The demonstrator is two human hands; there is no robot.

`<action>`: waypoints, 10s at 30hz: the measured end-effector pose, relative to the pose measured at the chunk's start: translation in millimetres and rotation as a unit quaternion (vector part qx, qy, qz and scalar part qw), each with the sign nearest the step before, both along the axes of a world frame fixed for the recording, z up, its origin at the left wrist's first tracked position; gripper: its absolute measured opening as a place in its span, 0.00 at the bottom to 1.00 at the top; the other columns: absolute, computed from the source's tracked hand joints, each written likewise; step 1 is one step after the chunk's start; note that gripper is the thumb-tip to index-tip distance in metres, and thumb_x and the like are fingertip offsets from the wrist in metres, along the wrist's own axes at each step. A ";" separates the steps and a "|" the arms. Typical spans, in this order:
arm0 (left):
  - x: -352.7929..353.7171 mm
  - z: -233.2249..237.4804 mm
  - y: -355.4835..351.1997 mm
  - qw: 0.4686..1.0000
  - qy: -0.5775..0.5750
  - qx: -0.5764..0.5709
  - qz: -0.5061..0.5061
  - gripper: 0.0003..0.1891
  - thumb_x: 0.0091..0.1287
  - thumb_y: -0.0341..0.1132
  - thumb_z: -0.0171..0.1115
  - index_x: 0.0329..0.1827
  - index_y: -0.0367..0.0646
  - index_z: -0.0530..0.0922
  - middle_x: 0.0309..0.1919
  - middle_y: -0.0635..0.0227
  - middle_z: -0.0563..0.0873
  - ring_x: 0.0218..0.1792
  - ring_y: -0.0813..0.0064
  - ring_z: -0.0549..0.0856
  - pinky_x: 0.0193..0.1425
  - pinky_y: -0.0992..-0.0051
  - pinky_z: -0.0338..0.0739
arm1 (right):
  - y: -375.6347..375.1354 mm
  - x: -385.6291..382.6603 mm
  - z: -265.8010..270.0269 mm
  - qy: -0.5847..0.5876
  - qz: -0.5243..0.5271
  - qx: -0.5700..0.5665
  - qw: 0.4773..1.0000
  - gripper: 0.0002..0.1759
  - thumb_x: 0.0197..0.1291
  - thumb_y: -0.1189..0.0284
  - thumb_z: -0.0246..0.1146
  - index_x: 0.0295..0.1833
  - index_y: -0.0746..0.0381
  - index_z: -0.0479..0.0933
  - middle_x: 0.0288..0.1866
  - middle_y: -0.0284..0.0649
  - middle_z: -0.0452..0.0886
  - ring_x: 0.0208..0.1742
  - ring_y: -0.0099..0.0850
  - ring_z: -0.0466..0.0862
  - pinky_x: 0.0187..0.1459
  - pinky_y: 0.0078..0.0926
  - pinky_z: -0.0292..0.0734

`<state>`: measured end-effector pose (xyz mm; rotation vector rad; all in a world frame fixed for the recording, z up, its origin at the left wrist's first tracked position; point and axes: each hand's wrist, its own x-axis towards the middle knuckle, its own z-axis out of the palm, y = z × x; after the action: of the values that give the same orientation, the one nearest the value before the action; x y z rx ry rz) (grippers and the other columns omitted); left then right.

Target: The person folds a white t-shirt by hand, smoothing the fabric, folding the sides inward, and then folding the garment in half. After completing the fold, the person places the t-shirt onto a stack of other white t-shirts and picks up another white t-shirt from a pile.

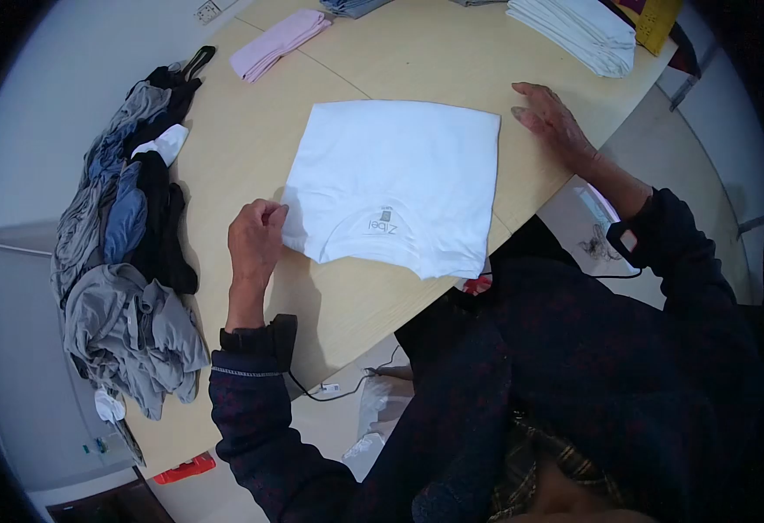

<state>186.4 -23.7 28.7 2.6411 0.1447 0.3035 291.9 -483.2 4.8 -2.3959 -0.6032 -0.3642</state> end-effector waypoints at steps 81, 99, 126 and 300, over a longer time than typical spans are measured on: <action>74.6 11.2 2.2 0.949 0.184 -0.256 0.011 0.10 0.60 0.34 0.70 0.30 0.36 0.81 0.21 0.71 0.79 0.21 0.81 0.74 0.26 0.77 0.69 | 0.7 -0.5 -8.2 -0.012 0.003 -0.071 0.997 0.21 0.59 0.73 0.62 0.59 0.62 0.72 0.63 0.46 0.75 0.67 0.44 0.72 0.69 0.40 0.65; 72.1 2.4 5.4 0.992 0.114 -0.047 0.005 0.12 0.59 0.36 0.70 0.33 0.33 0.83 0.19 0.63 0.82 0.19 0.74 0.79 0.25 0.70 0.73 | 2.2 -1.9 -4.7 -0.019 0.015 -0.074 0.997 0.17 0.61 0.70 0.61 0.55 0.61 0.75 0.62 0.46 0.75 0.66 0.44 0.72 0.68 0.40 0.65; 68.4 -9.6 18.9 0.998 0.032 0.049 -0.023 0.13 0.57 0.37 0.72 0.28 0.33 0.81 0.21 0.61 0.83 0.24 0.74 0.79 0.32 0.70 0.73 | -1.1 4.8 -16.8 -0.076 0.027 -0.060 0.995 0.16 0.60 0.65 0.63 0.51 0.62 0.78 0.56 0.43 0.79 0.62 0.42 0.75 0.65 0.41 0.66; -25.6 4.6 -105.7 0.946 0.012 0.268 -0.182 0.39 0.69 0.55 0.56 0.74 0.35 0.60 0.74 0.47 0.61 0.76 0.47 0.57 0.76 0.44 0.47 | 131.7 -37.7 -9.9 -0.119 0.269 -0.182 0.938 0.33 0.70 0.52 0.51 0.70 0.65 0.65 0.72 0.54 0.65 0.76 0.45 0.61 0.76 0.48 0.49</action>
<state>160.8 -129.4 33.3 3.1271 -0.4821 0.2022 254.2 -351.5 -5.2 -2.4057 -1.5088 -0.3216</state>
